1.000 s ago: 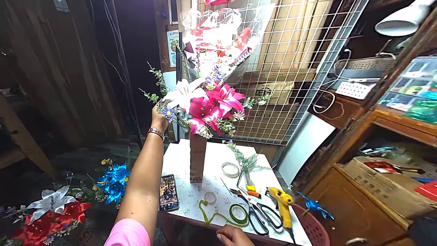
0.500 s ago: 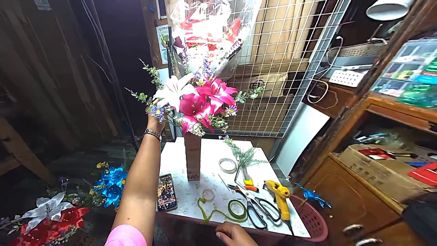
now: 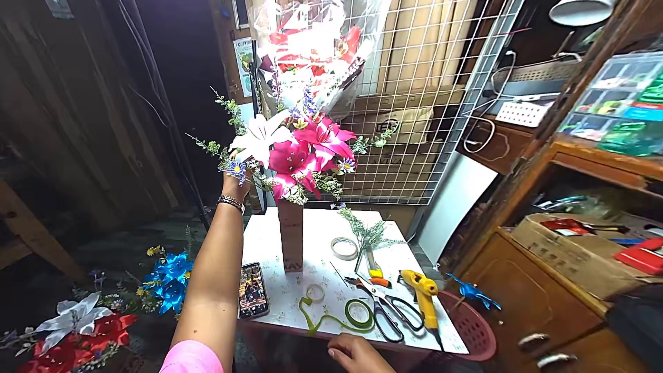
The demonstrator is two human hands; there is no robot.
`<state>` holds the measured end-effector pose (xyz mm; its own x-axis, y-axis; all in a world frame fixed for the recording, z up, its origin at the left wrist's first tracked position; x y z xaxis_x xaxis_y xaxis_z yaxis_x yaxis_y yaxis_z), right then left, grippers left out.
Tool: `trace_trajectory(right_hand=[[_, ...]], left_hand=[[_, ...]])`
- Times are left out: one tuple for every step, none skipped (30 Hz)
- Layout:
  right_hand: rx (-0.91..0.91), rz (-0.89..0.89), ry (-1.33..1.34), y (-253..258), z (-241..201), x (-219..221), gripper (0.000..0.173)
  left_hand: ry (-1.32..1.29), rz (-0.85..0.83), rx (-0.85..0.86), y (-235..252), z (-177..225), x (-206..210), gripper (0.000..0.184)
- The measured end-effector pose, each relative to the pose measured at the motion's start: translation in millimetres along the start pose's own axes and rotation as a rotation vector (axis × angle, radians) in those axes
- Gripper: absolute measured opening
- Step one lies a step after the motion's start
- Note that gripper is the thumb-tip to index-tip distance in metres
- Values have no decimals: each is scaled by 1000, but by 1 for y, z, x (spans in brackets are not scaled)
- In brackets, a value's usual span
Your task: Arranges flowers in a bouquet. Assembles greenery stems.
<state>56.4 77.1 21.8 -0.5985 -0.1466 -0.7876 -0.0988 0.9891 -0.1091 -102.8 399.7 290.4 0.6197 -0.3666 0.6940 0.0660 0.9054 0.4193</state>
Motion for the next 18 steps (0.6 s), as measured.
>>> trace_trajectory(right_hand=[[3,-2,5,0,0,0,31],[9,-8,9,-1,-1,-1,31],[12,-15,12,-1,-2,-1,31],[14,-19,11,-1,-2,-1,31],[13,-22,7,-1,-2,0,31],[10,-20,5,-1,-1,0,31],[7,-14,4,-1,-1,1,31],[8,-16,4,-1,0,1,31],[15,-20,6,-1,0,2,31],[20,-24,8,-2,0,2,31],[23,-26,6,-2,0,2,31],[28,-29,7,-2,0,1,31],[33,-35,5,-2,0,1,31],[40,-45,2,-2,0,1,32],[47,-51,2,-2,0,1,32],[54,-52,1,-2,0,1,32],[59,-52,1,-1,-1,1,33],[64,-52,2,-1,-2,1,33]], left_hand=[[0,-11,1,0,1,1,25],[-1,-24,7,0,1,2,24],[-3,-29,23,1,2,3,22],[-4,-26,22,1,3,4,21],[1,-4,7,1,3,3,21],[3,16,-15,0,3,3,21],[-2,26,-25,1,2,2,22],[-4,29,-26,2,1,0,22],[-5,24,-19,5,-1,-2,22],[-5,24,-7,6,-2,-3,21],[-1,14,9,6,-2,-4,21],[17,4,23,4,0,-4,22],[45,7,39,3,2,-5,21],[83,5,54,3,3,-6,21],[127,6,80,5,5,-8,19],[166,-5,110,7,7,-9,18],[207,-9,136,10,10,-12,16],[242,-1,152,14,13,-18,16]])
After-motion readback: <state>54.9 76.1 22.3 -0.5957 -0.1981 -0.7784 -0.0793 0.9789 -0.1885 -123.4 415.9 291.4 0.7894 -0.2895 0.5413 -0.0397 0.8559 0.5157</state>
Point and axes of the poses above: each hand's wrist, its own y-axis towards the middle knuckle, its own x-axis out of the palm, z = x × y, the point moved 3 cm from there along y, towards the middle knuckle, and after that the axes turned 12 degrees about -y, right-handed, at the moved point
